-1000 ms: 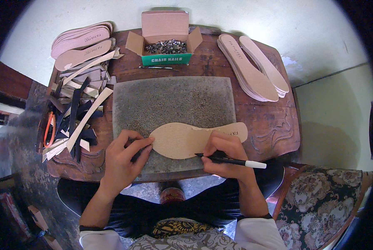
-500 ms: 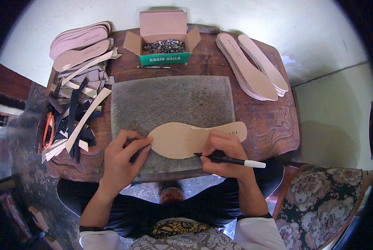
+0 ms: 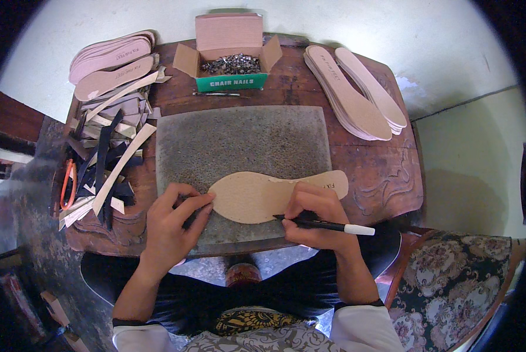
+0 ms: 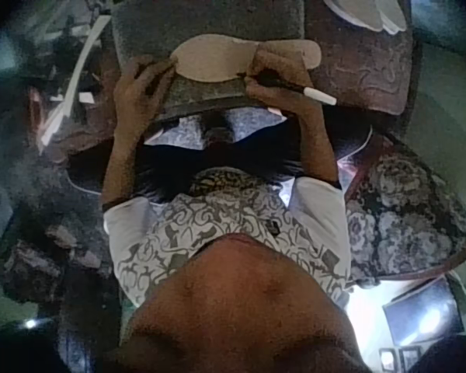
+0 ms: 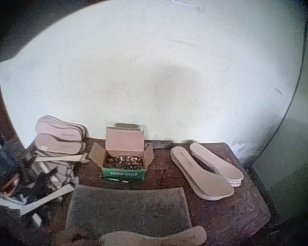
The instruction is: The person sits cross-legged on the floor and uses a black marker to write on the surface of several beige shoe insoles. They handle the insoles one by one, writing on them and then placing them into a stack on the table.
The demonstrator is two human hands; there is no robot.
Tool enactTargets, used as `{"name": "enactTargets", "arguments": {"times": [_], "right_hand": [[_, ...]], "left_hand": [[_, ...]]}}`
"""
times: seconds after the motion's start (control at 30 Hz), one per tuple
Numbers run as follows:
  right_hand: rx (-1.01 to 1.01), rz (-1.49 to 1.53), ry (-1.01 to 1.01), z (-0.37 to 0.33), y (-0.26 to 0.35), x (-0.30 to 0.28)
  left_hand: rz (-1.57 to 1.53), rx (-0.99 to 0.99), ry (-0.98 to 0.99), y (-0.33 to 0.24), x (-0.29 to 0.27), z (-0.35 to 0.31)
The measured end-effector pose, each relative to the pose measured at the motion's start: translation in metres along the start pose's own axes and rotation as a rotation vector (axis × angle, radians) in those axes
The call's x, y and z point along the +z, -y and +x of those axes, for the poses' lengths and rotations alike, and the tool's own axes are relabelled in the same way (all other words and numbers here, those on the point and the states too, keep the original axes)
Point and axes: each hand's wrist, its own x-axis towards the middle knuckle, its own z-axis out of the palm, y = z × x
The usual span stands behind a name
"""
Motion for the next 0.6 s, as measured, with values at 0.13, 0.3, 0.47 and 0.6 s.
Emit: {"name": "enactTargets", "arguments": {"times": [0.13, 0.3, 0.47, 0.6], "right_hand": [[0.022, 0.003, 0.016, -0.003, -0.001, 0.000], [0.242, 0.465, -0.295, -0.014, 0.007, -0.002], [0.180, -0.102, -0.295, -0.010, 0.020, -0.033], [0.103, -0.596, -0.371, -0.006, 0.018, -0.046]], "left_hand": [[0.000, -0.035, 0.016, -0.003, -0.002, -0.001], [0.002, -0.015, -0.006, -0.005, -0.003, 0.000], [-0.048, -0.137, 0.067, -0.015, -0.015, 0.012], [-0.004, -0.166, 0.103, -0.020, -0.016, 0.020]]}}
